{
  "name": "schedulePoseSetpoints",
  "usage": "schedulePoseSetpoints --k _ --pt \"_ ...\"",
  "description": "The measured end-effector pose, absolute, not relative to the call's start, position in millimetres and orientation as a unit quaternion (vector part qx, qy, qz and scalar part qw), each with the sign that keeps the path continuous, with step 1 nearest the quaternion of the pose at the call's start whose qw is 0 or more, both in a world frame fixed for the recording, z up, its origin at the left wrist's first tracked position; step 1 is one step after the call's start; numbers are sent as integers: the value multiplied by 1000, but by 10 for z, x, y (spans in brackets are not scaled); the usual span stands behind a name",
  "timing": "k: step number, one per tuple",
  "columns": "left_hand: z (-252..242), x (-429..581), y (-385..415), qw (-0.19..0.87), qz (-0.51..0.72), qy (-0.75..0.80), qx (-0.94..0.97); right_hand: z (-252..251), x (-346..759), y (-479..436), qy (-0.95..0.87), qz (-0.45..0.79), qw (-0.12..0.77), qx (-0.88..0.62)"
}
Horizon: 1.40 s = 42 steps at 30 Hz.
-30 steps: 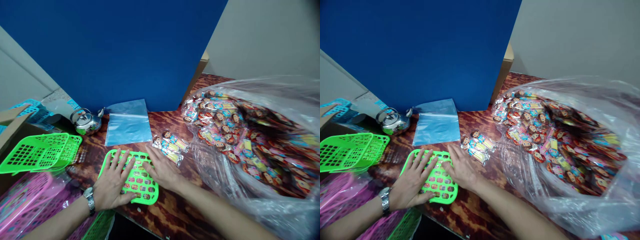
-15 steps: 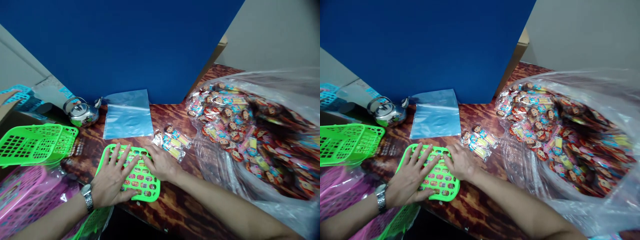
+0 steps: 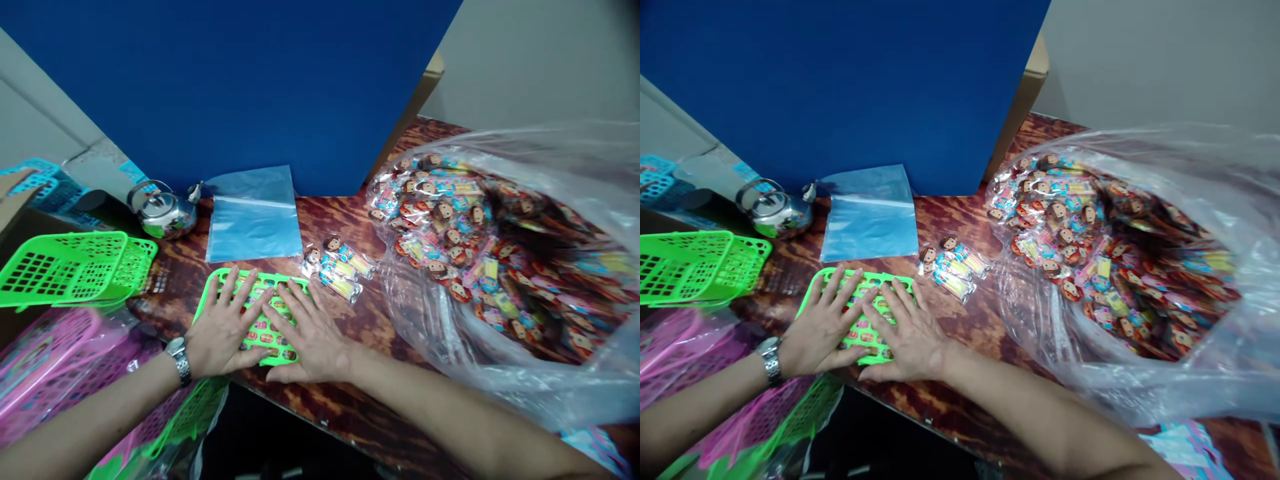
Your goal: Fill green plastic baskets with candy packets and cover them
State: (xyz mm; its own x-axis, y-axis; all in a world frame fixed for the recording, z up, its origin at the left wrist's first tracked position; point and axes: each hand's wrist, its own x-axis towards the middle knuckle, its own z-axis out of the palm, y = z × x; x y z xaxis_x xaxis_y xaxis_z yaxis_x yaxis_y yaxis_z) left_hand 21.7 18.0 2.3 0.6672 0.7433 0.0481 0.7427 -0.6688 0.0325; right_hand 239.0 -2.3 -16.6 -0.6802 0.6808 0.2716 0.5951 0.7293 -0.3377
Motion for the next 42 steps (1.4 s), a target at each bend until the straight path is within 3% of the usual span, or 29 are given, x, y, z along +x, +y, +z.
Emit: schedulePoseSetpoints --k 8,13,20,27,33,38,42 --pt "-4 214 170 42 40 418 907 -262 2402 -43 -919 101 191 -329" --pt "-23 187 170 30 50 406 912 -58 2338 4 -910 126 193 -344" --pt "-45 153 160 39 63 408 910 101 1779 311 -831 167 322 -422" --pt "-158 -5 190 71 266 499 821 -39 1638 367 -860 166 200 -439" --pt "-269 76 273 94 218 605 760 -39 1619 349 -870 137 140 -452" --pt "-219 37 364 212 282 617 704 -71 1615 355 -872 119 134 -455" --pt "-176 -108 384 224 317 637 666 -75 1611 344 -874 115 135 -452"
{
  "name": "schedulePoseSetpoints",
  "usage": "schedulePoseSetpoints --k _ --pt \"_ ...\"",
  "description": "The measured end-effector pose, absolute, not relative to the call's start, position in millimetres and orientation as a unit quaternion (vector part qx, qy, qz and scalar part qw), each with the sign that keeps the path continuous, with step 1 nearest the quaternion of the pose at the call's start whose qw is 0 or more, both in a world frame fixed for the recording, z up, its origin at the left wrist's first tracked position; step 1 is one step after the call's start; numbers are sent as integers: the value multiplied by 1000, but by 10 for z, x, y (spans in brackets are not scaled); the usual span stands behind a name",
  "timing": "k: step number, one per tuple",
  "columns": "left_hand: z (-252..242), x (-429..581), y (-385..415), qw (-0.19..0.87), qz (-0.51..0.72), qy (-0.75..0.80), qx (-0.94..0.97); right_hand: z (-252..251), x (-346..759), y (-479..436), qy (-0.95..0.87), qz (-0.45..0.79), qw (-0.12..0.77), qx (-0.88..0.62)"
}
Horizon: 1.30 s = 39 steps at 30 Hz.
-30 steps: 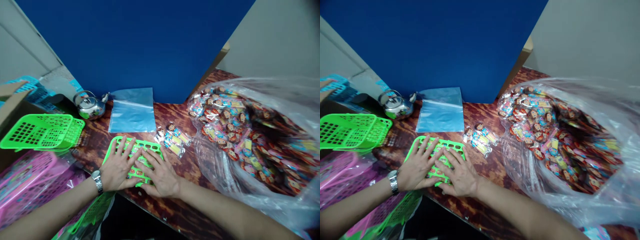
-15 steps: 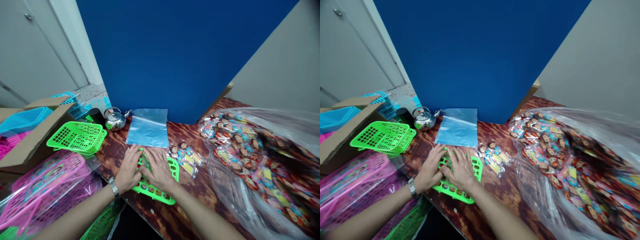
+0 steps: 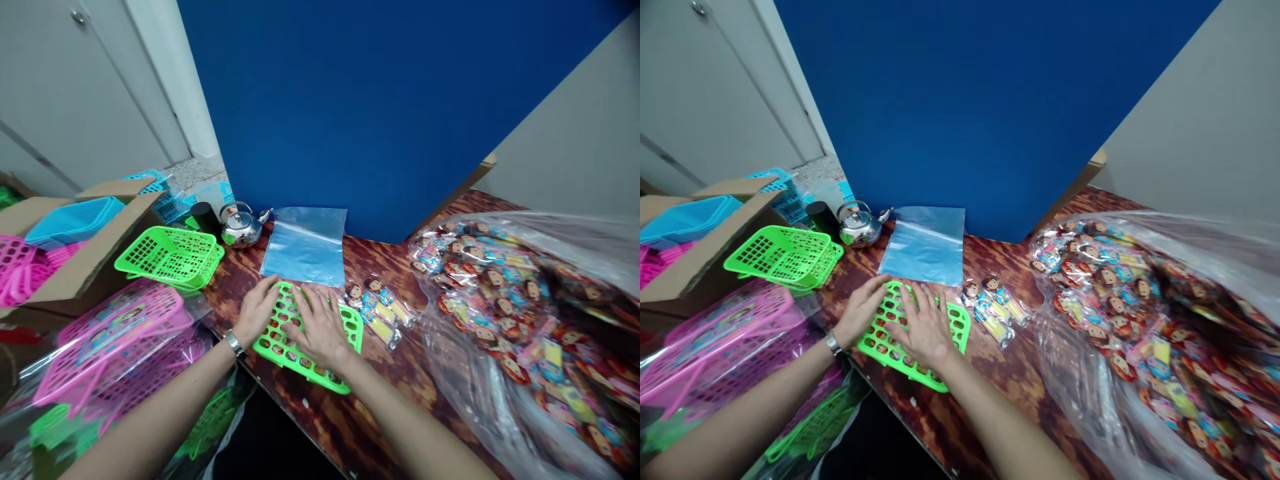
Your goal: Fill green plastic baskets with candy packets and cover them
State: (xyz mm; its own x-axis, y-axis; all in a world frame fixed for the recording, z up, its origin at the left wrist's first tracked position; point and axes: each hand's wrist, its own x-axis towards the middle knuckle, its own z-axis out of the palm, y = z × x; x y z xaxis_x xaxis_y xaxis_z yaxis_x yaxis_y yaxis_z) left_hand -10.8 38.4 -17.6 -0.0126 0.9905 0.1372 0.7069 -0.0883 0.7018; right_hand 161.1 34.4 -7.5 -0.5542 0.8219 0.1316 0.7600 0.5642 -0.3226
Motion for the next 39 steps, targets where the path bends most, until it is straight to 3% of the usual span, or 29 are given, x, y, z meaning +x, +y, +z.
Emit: schedulePoseSetpoints --k 11,19,27,35,39 --pt "-251 -148 75 200 346 603 690 -58 1588 328 -876 112 141 -448" --pt "-303 -129 6 54 373 559 739 -82 1525 318 -878 94 158 -442" --pt "-277 -106 3 81 355 596 716 66 1937 -6 -923 98 112 -355" --pt "-285 -188 217 132 344 518 772 27 1925 -342 -897 89 101 -421" --pt "-221 -215 363 124 339 488 795 322 2070 -293 -897 191 126 -378"
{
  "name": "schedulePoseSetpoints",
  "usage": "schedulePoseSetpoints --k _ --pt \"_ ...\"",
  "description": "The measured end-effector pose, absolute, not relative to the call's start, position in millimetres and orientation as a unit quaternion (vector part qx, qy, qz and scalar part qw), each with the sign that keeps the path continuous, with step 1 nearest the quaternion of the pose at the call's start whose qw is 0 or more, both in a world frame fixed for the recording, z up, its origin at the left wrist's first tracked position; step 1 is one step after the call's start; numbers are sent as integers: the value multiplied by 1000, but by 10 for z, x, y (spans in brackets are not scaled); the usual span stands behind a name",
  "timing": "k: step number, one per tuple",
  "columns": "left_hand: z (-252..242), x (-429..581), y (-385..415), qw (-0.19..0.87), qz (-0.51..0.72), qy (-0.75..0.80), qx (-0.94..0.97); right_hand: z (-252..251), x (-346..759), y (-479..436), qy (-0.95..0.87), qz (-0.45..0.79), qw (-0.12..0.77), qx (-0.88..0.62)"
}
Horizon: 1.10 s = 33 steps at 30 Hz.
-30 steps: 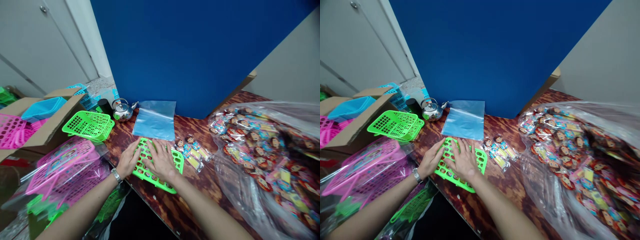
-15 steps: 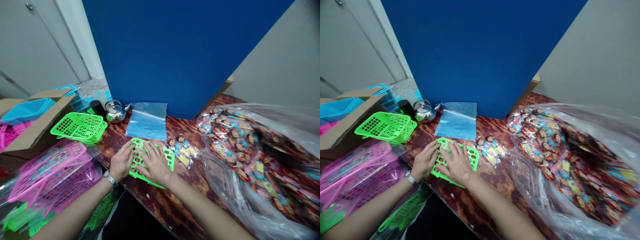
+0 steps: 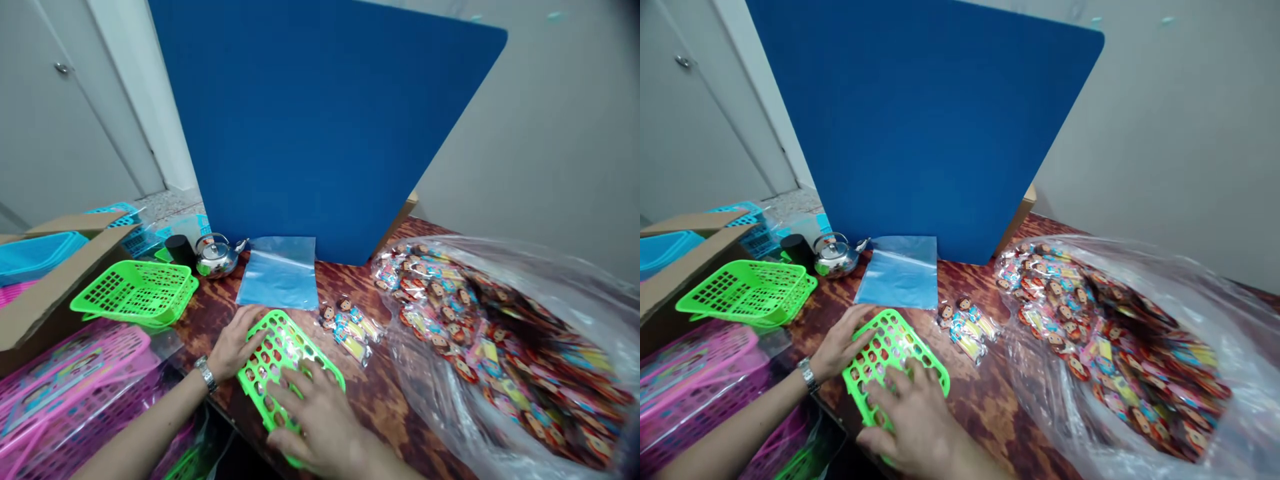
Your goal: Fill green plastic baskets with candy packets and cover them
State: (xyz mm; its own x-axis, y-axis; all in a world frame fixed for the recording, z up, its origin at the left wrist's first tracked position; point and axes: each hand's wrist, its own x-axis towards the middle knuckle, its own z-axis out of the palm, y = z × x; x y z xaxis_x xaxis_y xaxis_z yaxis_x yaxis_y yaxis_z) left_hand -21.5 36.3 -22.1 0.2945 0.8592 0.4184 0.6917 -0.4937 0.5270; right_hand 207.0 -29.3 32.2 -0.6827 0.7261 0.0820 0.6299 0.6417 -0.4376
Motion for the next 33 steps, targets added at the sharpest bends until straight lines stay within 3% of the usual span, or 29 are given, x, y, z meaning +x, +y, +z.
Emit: schedulePoseSetpoints --k 2,5,7,12,24,33 --pt "-194 -194 434 124 338 469 807 390 2203 10 -877 250 162 -377" --pt "-167 -94 575 136 326 408 842 238 2331 739 -837 186 206 -471" --pt "-153 11 679 140 317 372 861 9 2335 1234 -846 148 140 -493" --pt "-127 260 836 147 303 325 884 -503 2241 1941 -865 149 80 -473" --pt "-170 567 886 211 314 301 876 -710 2228 2135 -862 160 55 -477" --pt "-170 596 853 197 327 328 864 -639 2157 2201 -862 167 15 -478"
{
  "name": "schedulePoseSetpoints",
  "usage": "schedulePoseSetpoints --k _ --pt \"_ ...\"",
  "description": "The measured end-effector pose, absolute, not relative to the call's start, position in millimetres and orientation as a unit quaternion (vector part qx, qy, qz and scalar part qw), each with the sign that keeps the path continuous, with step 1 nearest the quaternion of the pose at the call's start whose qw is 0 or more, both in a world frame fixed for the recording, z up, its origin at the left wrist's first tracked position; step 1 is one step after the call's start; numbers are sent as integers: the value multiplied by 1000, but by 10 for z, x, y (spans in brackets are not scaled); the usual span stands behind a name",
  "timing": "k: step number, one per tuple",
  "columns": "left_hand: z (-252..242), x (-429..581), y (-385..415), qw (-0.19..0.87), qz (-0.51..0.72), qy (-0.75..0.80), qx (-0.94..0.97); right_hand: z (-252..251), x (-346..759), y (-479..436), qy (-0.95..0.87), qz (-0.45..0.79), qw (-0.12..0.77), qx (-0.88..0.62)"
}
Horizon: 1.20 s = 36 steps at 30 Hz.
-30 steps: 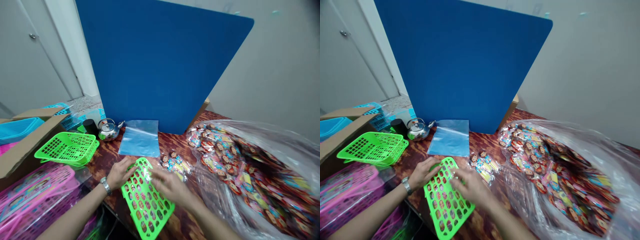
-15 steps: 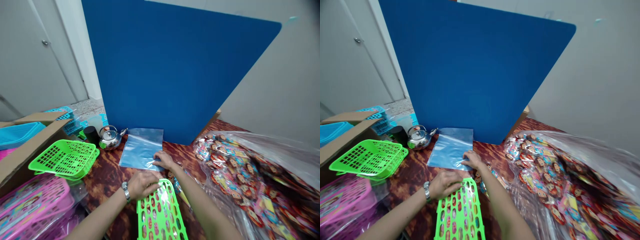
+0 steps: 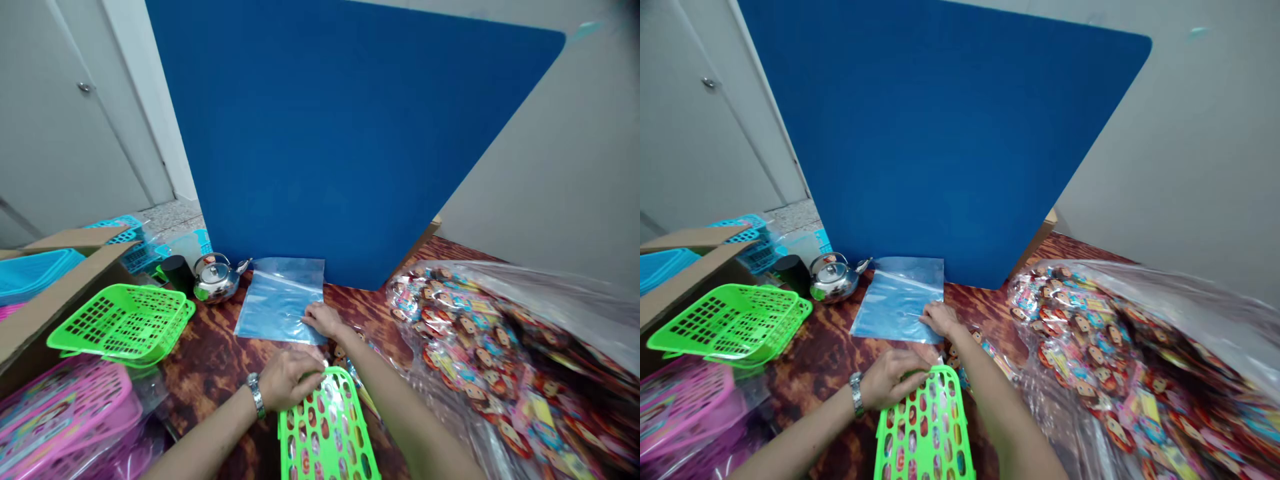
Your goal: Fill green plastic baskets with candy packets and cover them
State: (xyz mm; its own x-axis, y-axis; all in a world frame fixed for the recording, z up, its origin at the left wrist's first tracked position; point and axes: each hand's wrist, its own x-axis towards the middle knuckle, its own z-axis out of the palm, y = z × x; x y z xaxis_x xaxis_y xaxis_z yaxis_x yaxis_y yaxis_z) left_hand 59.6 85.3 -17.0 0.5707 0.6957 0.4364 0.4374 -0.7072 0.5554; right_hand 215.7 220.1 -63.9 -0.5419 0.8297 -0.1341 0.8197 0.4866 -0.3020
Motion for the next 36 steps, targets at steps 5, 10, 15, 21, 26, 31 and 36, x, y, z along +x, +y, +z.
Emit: schedulePoseSetpoints --k 5,10,15,21,26,31,36 --pt "-277 408 1024 111 365 464 800 -483 2125 2235 -872 165 15 -461" --pt "-251 136 1381 7 178 569 803 -262 2138 2175 -887 173 20 -427" --pt "-178 58 1577 57 85 561 821 3 2208 2041 -883 161 40 -439" --pt "-19 89 1595 110 76 602 787 379 2193 1652 -899 55 67 -428" --pt "151 128 1555 144 115 599 779 469 2127 1464 -895 -47 25 -444" --pt "355 117 1406 213 157 545 796 537 2147 1508 -878 -33 48 -476" --pt "460 51 1258 258 212 532 778 612 2155 1380 -885 -51 96 -453"
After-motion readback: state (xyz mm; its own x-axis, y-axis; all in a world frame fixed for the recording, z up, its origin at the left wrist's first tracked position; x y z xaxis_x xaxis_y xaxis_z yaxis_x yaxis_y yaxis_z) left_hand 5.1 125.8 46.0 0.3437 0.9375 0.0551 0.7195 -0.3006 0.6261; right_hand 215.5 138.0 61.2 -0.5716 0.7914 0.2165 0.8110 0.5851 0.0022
